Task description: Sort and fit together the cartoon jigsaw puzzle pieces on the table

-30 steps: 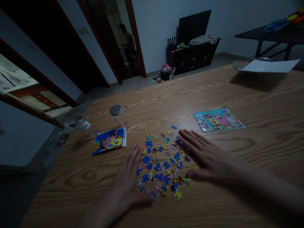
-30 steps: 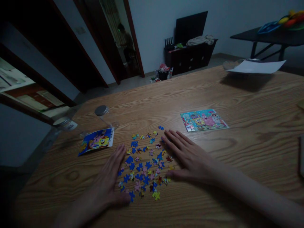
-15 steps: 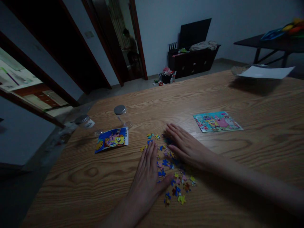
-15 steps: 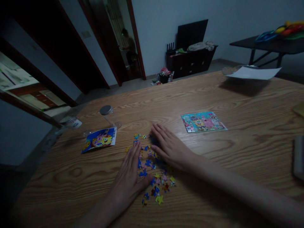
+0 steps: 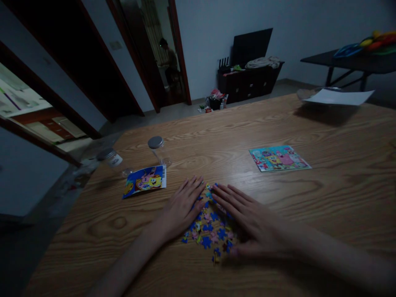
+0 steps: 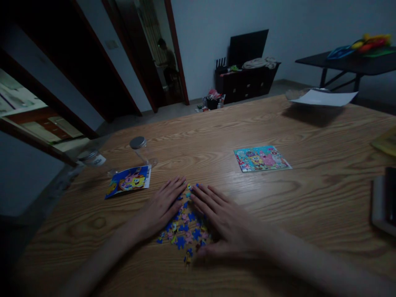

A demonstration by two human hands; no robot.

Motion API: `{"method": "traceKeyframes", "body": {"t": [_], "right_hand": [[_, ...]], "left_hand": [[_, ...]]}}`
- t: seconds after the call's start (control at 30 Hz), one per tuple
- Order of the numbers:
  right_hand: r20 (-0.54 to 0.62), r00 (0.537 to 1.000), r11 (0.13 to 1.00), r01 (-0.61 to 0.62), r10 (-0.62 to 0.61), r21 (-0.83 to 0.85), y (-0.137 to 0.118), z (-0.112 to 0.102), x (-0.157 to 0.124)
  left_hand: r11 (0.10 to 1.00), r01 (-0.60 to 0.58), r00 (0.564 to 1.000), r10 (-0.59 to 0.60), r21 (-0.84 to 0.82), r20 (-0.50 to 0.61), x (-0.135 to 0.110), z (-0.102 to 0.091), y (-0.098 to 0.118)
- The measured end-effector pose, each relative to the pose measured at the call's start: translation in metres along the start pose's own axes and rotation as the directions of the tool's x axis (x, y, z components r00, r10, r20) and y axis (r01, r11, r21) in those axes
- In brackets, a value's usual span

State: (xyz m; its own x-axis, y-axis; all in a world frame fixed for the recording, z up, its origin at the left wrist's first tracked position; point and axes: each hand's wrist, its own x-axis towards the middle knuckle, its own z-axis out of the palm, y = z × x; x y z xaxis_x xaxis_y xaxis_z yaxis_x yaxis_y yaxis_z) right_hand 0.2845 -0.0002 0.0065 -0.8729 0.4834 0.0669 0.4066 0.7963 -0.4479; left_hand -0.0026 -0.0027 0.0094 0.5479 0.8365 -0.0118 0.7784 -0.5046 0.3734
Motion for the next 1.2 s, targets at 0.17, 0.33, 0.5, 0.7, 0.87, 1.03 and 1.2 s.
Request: {"method": "traceKeyframes", "body": {"t": [0.17,0.33,0.5,0.7,0.87,1.03,1.2], "right_hand": [[-0.09,0.989,0.992,-0.119,0.115,-0.035,-0.005,0.014,-0.014],[-0.085,0.991,0.994,-0.105,0.107,0.027,-0.007,0.015,0.01],[-0.04,0.998,0.997,-0.055,0.057,0.053,-0.01,0.012,0.024],[-0.058,0.996,0.997,-0.074,0.074,-0.003,0.001,0.009,0.007],[-0.078,0.996,0.998,0.029,-0.033,-0.053,-0.006,0.006,0.009],[-0.183,0.978,0.993,0.089,-0.101,-0.073,-0.01,0.008,0.028],[-0.15,0.973,0.975,0.151,-0.176,-0.166,0.001,0.008,0.043]], "left_hand": [[0.997,0.05,0.996,-0.045,-0.066,0.081,-0.036,0.0,0.016],[0.99,0.078,0.997,-0.076,-0.121,0.022,-0.056,0.019,0.032],[0.985,0.119,0.993,-0.119,-0.127,0.003,-0.057,0.032,0.051],[0.992,0.125,0.992,-0.124,-0.031,0.02,-0.069,0.019,0.04],[0.993,0.121,0.987,-0.12,0.0,-0.104,-0.065,0.017,0.037],[0.992,0.099,0.971,-0.112,-0.073,-0.21,-0.052,0.012,0.037],[0.992,0.033,0.953,-0.068,-0.121,-0.294,-0.049,0.013,0.036]]}}
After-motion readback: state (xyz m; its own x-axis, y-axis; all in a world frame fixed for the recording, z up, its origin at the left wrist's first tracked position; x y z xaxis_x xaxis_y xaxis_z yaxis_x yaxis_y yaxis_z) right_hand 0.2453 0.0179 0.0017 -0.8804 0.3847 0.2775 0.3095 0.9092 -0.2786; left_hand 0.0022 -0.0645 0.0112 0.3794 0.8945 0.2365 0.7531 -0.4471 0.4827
